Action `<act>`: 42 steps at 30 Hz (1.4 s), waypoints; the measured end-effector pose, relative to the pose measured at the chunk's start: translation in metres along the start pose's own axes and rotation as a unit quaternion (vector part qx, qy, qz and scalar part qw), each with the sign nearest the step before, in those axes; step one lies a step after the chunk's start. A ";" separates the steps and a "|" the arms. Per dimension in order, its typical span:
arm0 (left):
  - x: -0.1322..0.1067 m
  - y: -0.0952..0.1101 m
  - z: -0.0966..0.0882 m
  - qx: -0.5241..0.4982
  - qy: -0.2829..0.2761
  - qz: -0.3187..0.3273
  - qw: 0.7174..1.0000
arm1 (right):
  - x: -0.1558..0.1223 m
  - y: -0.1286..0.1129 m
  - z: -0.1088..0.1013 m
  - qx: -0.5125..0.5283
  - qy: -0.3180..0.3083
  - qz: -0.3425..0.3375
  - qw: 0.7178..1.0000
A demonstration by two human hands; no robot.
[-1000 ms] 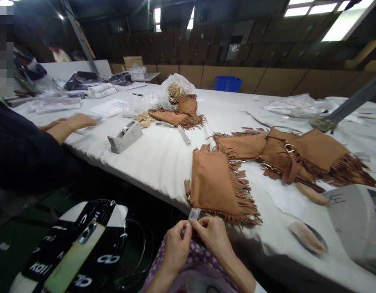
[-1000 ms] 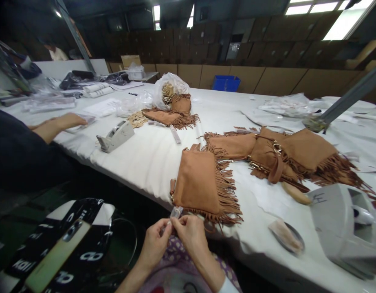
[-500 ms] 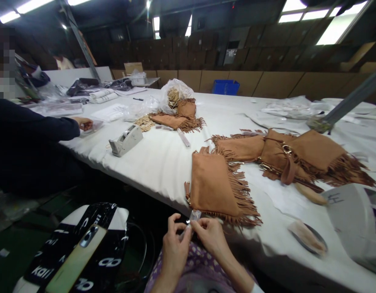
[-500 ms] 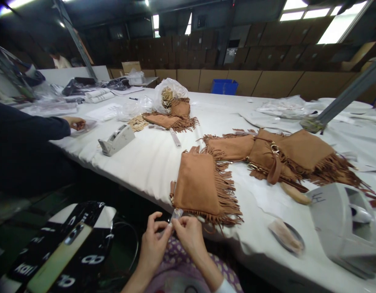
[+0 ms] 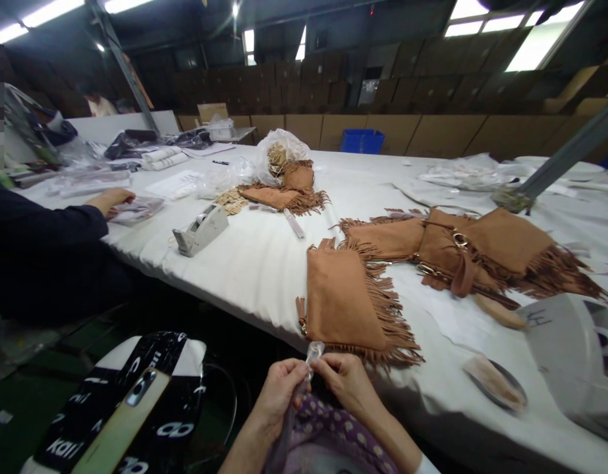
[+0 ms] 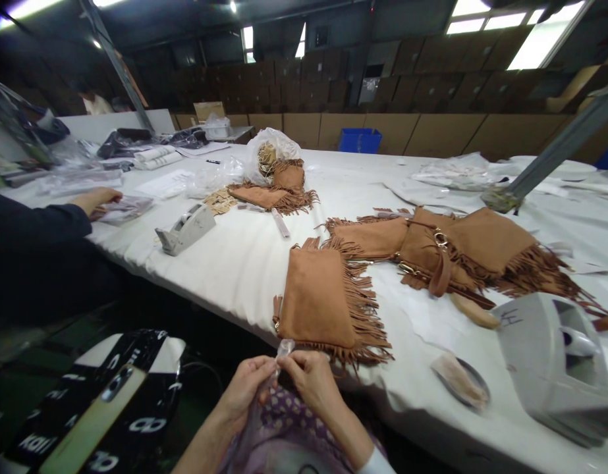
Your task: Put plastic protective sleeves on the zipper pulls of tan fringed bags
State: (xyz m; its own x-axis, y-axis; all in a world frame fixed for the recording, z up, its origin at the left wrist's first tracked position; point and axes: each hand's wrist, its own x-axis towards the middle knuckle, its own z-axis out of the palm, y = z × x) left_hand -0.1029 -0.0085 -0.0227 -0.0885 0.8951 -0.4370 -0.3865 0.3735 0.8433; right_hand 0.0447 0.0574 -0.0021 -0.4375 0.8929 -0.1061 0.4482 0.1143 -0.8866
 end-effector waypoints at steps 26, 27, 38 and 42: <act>-0.016 -0.005 0.019 -0.129 0.023 0.042 0.991 | -0.010 -0.025 0.044 0.555 -0.025 0.148 0.818; -0.016 -0.004 0.020 -0.154 -0.002 0.034 0.987 | -0.009 -0.026 0.044 0.569 -0.026 0.151 0.808; -0.024 -0.016 -0.002 -0.081 -0.085 0.042 0.992 | -0.023 -0.004 0.000 0.195 0.001 0.105 0.975; -0.027 -0.042 -0.017 0.000 -0.086 0.042 0.995 | -0.018 -0.010 -0.031 -0.035 0.182 0.000 0.983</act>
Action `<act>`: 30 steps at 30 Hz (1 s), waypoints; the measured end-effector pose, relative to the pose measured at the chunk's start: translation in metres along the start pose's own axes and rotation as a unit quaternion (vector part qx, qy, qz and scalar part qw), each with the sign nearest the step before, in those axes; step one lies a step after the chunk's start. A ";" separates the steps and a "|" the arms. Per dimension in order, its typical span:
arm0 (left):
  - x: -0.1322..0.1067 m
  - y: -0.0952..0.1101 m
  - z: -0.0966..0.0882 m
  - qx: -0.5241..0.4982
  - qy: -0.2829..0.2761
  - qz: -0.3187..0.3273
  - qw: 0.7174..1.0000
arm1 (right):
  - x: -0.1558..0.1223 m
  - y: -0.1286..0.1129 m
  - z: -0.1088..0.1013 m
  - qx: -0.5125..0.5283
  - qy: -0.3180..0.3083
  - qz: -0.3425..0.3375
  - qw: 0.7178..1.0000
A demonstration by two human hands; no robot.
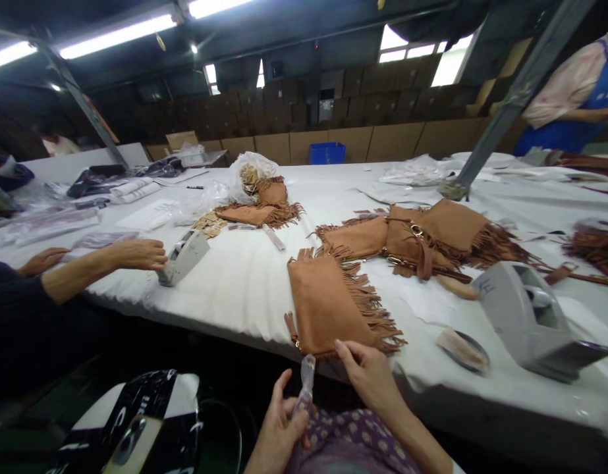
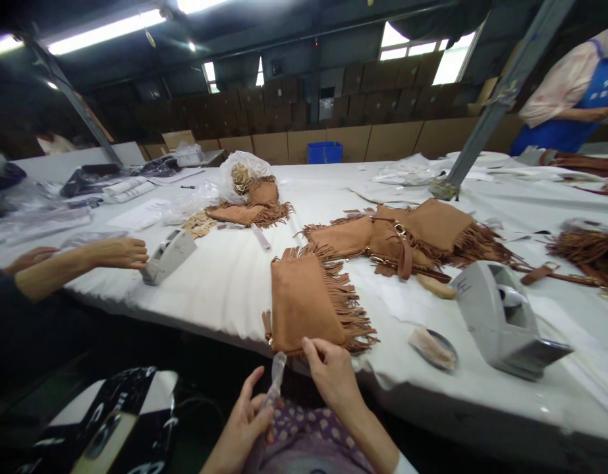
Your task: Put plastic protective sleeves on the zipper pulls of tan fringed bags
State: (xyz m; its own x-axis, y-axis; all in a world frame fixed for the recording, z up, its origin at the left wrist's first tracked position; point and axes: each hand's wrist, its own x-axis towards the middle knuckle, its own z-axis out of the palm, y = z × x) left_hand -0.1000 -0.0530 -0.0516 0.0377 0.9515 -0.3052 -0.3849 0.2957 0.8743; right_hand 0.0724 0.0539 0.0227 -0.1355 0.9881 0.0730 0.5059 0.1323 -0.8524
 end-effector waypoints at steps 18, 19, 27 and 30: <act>0.102 0.040 0.039 -0.071 0.272 0.082 0.956 | 0.053 0.063 0.006 -0.263 0.118 -0.231 0.929; 0.106 0.038 0.043 -0.083 0.275 0.095 0.953 | 0.054 0.063 0.005 -0.255 0.115 -0.231 0.932; 0.114 0.030 0.033 -0.073 0.179 0.126 0.973 | 0.062 0.064 0.002 -0.228 0.075 -0.241 0.940; 0.112 0.030 0.033 -0.052 0.164 0.142 0.975 | 0.067 0.062 0.000 -0.213 0.064 -0.253 0.942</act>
State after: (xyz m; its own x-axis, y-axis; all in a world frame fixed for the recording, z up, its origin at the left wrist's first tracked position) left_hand -0.0763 0.0655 -0.0471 -0.3744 0.9104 -0.1758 -0.4294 -0.0022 0.9031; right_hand 0.0952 0.1283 -0.0255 -0.3610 0.7882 0.4984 0.7037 0.5810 -0.4090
